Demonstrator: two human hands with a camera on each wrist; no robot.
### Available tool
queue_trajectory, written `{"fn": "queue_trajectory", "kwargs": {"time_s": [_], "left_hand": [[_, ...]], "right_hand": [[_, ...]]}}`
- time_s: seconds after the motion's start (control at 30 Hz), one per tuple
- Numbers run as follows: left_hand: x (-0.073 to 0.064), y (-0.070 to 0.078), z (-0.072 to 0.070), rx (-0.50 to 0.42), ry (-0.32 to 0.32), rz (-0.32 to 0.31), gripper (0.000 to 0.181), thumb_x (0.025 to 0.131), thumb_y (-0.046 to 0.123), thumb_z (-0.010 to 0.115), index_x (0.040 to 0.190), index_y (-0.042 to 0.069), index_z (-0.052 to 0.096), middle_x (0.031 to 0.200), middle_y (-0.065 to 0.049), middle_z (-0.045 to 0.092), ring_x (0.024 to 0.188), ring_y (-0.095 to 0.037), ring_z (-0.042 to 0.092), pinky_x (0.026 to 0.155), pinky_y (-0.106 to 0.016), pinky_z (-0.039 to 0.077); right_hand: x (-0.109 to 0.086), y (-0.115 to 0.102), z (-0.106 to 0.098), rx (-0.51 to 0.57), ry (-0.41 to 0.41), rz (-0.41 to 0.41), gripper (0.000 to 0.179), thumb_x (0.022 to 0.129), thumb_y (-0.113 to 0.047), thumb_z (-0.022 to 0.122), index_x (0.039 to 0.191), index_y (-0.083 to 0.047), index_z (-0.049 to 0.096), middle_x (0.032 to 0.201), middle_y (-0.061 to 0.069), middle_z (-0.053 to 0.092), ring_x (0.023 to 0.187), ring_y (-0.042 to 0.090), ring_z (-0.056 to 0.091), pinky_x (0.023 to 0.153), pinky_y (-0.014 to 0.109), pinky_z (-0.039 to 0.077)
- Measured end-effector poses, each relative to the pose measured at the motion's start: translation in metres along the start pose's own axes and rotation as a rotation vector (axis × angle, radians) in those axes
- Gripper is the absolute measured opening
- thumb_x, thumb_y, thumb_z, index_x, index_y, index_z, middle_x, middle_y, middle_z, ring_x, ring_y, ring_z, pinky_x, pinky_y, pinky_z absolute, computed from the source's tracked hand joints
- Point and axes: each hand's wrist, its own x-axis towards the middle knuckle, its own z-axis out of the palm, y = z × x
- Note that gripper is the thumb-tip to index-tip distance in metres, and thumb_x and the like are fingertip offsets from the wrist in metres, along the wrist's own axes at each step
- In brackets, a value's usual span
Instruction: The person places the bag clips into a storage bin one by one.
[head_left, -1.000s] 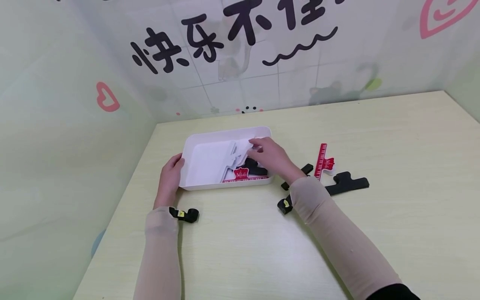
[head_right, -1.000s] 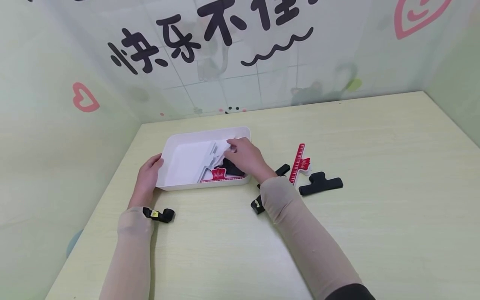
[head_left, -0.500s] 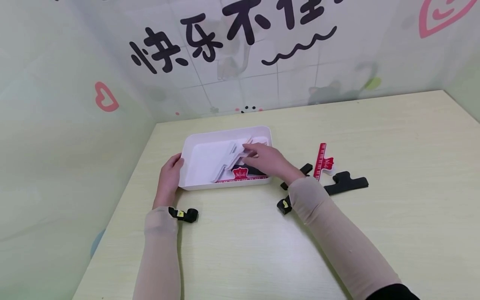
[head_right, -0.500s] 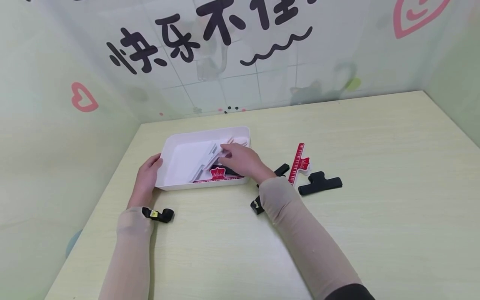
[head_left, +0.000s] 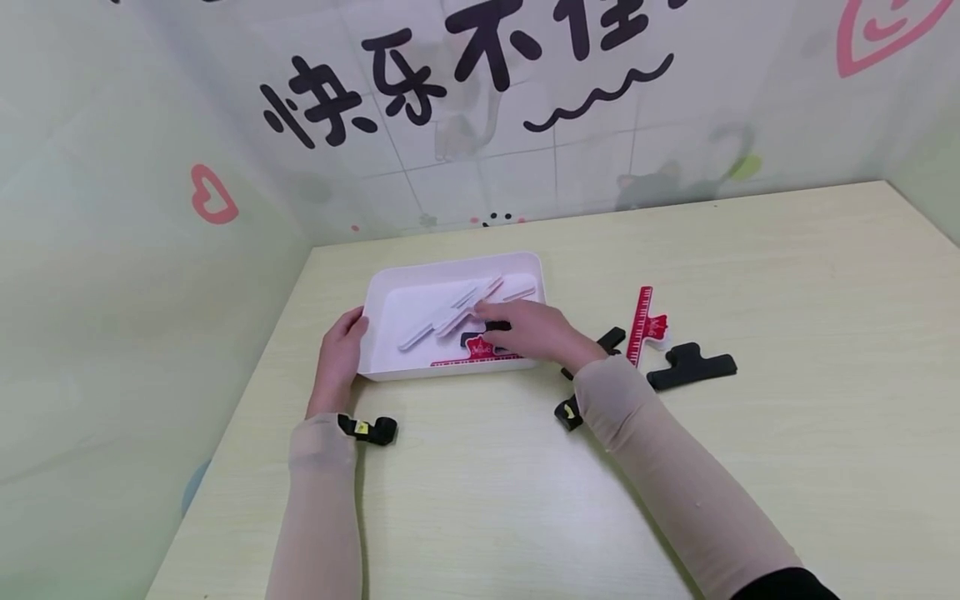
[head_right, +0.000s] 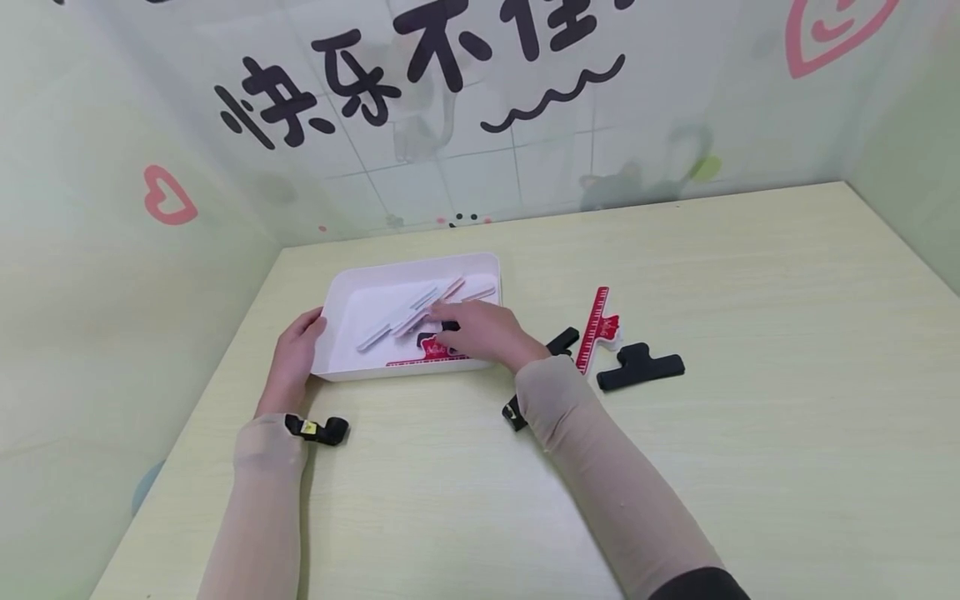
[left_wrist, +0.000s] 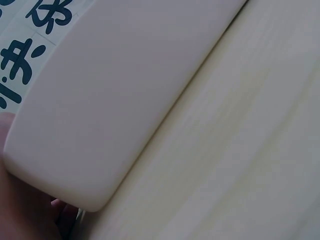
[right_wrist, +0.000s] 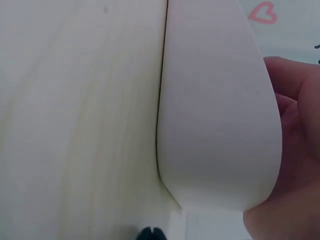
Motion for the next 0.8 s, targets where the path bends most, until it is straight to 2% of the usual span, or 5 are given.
{"fn": "queue_trajectory", "kwargs": {"time_s": [0.13, 0.27, 0.57, 0.67, 0.8], "left_hand": [[-0.001, 0.001, 0.0, 0.006, 0.003, 0.006, 0.046, 0.097, 0.037, 0.039, 0.141, 0.021, 0.038, 0.144, 0.001, 0.038, 0.126, -0.018, 0.038, 0.106, -0.035, 0.029], [-0.001, 0.001, -0.001, 0.009, -0.001, 0.006, 0.046, 0.097, 0.037, 0.039, 0.141, 0.02, 0.038, 0.145, 0.001, 0.037, 0.13, -0.017, 0.034, 0.108, -0.035, 0.027], [0.0, -0.001, -0.002, -0.01, 0.008, -0.01, 0.046, 0.097, 0.037, 0.039, 0.141, 0.022, 0.039, 0.145, 0.003, 0.036, 0.133, -0.015, 0.03, 0.11, -0.035, 0.023], [0.001, -0.001, -0.002, -0.021, 0.007, -0.02, 0.046, 0.097, 0.038, 0.04, 0.14, 0.023, 0.039, 0.145, 0.005, 0.036, 0.133, -0.014, 0.029, 0.11, -0.034, 0.023], [0.001, 0.001, -0.002, -0.014, 0.0, -0.013, 0.046, 0.097, 0.039, 0.041, 0.14, 0.024, 0.04, 0.145, 0.005, 0.037, 0.133, -0.015, 0.03, 0.11, -0.035, 0.023]], "right_hand": [[0.0, 0.003, -0.002, 0.048, 0.018, -0.042, 0.031, 0.093, -0.03, 0.05, 0.122, -0.032, 0.06, 0.134, -0.015, 0.049, 0.128, 0.018, 0.041, 0.101, 0.041, 0.036], [0.0, 0.007, -0.004, 0.158, 0.016, -0.034, 0.031, 0.092, -0.032, 0.053, 0.122, -0.031, 0.06, 0.131, -0.007, 0.054, 0.12, 0.016, 0.047, 0.102, 0.039, 0.035], [-0.01, 0.013, -0.025, 0.504, 0.073, -0.036, 0.03, 0.093, -0.031, 0.052, 0.121, -0.022, 0.06, 0.118, -0.007, 0.06, 0.113, 0.01, 0.051, 0.101, 0.035, 0.038], [-0.019, 0.013, -0.036, 0.51, 0.118, -0.029, 0.03, 0.094, -0.03, 0.052, 0.122, -0.021, 0.059, 0.116, -0.005, 0.061, 0.111, 0.012, 0.053, 0.099, 0.037, 0.04], [-0.032, 0.015, -0.046, 0.409, 0.161, -0.002, 0.03, 0.094, -0.03, 0.052, 0.123, -0.023, 0.057, 0.115, -0.004, 0.061, 0.111, 0.014, 0.052, 0.097, 0.038, 0.041]]}}
